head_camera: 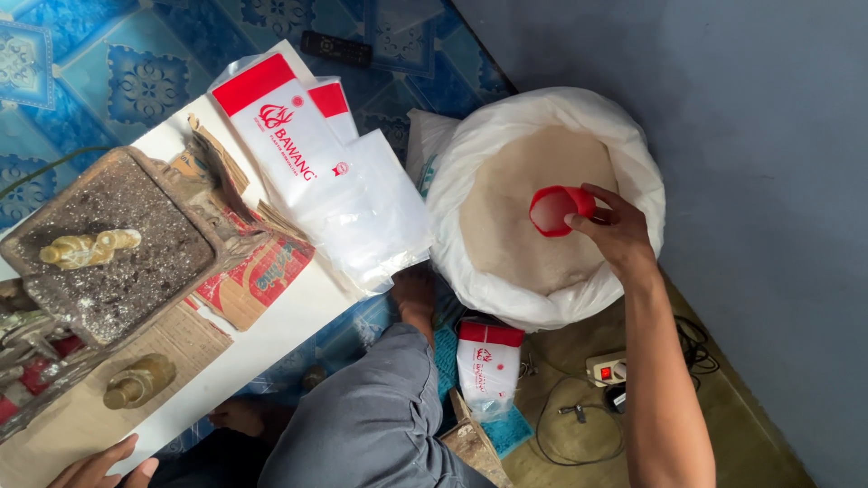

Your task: The person fills small plastic bags with white powder using a red cup and then places the filled bags into a black plastic tub.

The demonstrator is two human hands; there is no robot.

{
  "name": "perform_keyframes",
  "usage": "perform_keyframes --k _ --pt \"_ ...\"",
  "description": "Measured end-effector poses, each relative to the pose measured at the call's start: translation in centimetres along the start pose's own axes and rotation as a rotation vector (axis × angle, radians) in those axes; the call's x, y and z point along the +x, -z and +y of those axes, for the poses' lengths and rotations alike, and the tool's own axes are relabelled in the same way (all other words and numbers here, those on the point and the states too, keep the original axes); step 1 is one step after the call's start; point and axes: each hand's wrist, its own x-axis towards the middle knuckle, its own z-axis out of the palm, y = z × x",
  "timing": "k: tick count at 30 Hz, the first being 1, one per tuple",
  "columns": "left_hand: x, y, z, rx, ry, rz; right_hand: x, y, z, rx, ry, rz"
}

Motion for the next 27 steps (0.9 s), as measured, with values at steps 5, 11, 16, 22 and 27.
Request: perform_keyframes --k 5,11,16,22,27 --pt "0.1 2.7 4.4 -0.05 0.134 -0.034 -1.2 -0.6 -0.8 0.007 -0.001 0.022" --pt "0.5 5.4 7.4 -0.077 0.143 -0.1 -1.4 -1.1 -0.8 -0.024 0.004 0.029" --pt "0.1 5.0 6.8 -0.159 0.07 -0.025 -2.2 -1.4 -1.8 -0.033 0.006 0.036" --pt "-0.8 -0.1 0.3 -0.175 0.006 0.061 -2.9 -2.2 -2.9 0.256 -0.054 -0.027" --pt "-1.1 -8.5 -10.7 -0.175 -0.232 0.247 -1.2 -2.8 -0.9 0.366 -0.043 -0.048"
